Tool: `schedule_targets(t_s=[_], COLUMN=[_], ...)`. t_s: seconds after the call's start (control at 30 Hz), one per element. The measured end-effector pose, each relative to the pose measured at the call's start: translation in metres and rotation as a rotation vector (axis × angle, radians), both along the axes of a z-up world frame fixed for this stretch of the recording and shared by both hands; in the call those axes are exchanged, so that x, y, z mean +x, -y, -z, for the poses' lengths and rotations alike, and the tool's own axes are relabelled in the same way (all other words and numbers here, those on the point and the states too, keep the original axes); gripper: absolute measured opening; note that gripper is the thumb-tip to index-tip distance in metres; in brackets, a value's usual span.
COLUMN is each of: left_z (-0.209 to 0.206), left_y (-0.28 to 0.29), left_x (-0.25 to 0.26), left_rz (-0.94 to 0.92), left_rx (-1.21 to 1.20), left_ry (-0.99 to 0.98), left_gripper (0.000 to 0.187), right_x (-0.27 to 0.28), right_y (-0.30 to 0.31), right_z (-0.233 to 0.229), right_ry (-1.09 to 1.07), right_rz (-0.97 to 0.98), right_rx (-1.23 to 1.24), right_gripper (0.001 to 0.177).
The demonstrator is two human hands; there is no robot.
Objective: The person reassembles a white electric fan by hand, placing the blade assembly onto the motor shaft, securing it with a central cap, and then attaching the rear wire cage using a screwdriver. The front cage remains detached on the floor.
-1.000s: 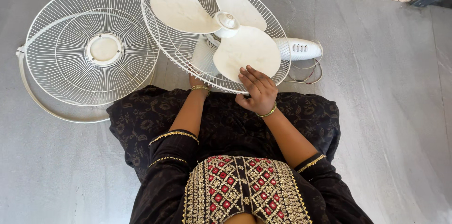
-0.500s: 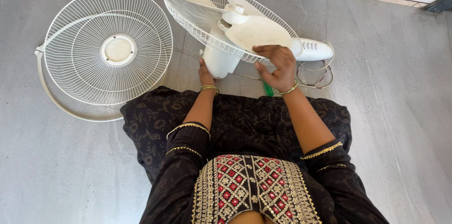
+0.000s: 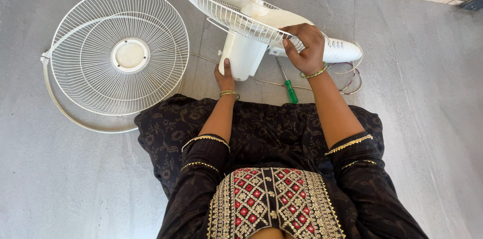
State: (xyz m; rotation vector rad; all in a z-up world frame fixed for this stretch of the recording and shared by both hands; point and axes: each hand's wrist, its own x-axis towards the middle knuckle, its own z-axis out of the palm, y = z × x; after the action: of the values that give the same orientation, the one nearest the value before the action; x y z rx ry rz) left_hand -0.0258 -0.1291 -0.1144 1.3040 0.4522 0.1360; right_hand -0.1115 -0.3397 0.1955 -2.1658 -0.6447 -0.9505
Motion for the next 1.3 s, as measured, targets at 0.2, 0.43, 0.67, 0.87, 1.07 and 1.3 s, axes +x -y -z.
schedule_targets(t_s=[0.2,0.43,0.67,0.87,1.07,1.3], left_z=[-0.017,-0.032,-0.046,-0.070,-0.088,-0.084], left_y=[0.003,-0.001,-0.004,0.015,0.012,0.041], left_x=[0.001,-0.004,-0.012,-0.035,-0.047,-0.063], left_rz=[-0.012,0.054,-0.016,0.170,0.238,0.510], left_rx=[-0.079,-0.046,0.538,1.001,1.094,1.111], left_ry=[-0.037,-0.044,-0.109,0.217,0.400,0.724], left_gripper=[0.114,0.107,0.108,0.105,0.093,0.060], right_x=[0.017,0.016,-0.059,-0.057,-0.040,-0.064], right_y=[0.004,0.018,0.044,0.047,0.058,0.033], right_z=[0.003,0.047,0.184,0.269,0.284,0.217], right_ry=[0.046,0.075,-0.330,-1.126,-1.225,-1.530], right_rz=[0.113,0.192,0.644,0.696,0.677,0.262], right_rx=[-0.074,-0.121,-0.233,-0.457,-0.415,1.120], right_gripper=[0.009,0.046,0.067,0.073,0.049,0.031])
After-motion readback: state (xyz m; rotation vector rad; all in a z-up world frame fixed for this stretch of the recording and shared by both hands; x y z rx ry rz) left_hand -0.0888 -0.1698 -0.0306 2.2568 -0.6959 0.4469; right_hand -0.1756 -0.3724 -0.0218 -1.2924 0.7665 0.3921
